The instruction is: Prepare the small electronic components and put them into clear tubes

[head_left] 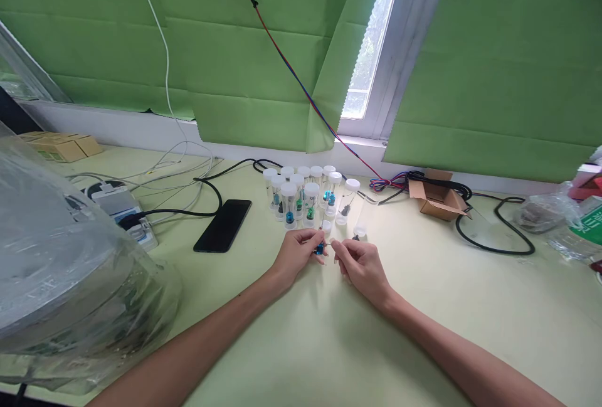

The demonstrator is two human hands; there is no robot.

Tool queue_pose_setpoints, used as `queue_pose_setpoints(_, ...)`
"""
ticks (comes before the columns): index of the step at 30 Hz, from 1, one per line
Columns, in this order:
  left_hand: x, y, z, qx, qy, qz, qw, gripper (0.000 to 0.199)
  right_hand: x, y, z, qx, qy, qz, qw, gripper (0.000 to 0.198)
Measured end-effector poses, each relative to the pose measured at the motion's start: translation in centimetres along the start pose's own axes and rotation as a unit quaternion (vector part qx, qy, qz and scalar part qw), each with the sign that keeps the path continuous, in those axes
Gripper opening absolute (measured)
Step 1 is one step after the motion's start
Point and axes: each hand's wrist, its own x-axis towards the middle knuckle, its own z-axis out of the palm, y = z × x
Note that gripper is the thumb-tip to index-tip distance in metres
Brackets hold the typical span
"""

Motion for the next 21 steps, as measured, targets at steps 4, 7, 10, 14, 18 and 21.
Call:
queue_pose_setpoints(4, -0.1, 0.2, 0.1, 0.004, 0.006, -0.010, 1.000, 0.034, 0.2, 0.4, -0.2, -0.061, 0.005, -0.028, 0.998, 0.048)
queue_pose_setpoints(7, -0.1, 0.4, 0.1, 0.008, 0.010, -0.012, 1.000, 0.034, 0.3, 0.6, -0.4, -0.103, 0.001, -0.052, 0.993, 0.049)
queue_pose_setpoints(10, -0.1, 0.5, 0.1, 0.015, 0.013, -0.013, 1.000, 0.034, 0.5, 0.9, -0.8, -0.137, -0.018, -0.090, 0.986, 0.048)
queue_pose_setpoints(14, 0.1, 0.6, -0.2, 0.022, 0.008, -0.022, 0.999, 0.034, 0.8, 1.4, -1.2, -0.171, -0.047, -0.148, 0.973, 0.047)
queue_pose_setpoints(18, 0.2, 0.5, -0.4, 0.027, -0.012, -0.031, 0.999, 0.035, 1.0, 1.9, -1.8, -0.237, -0.074, -0.192, 0.950, 0.044)
queue_pose_setpoints(21, 0.2, 0.4, -0.5, 0.031, -0.024, -0.032, 0.999, 0.036, 1.1, 2.1, -2.2, -0.286, -0.091, -0.220, 0.928, 0.040)
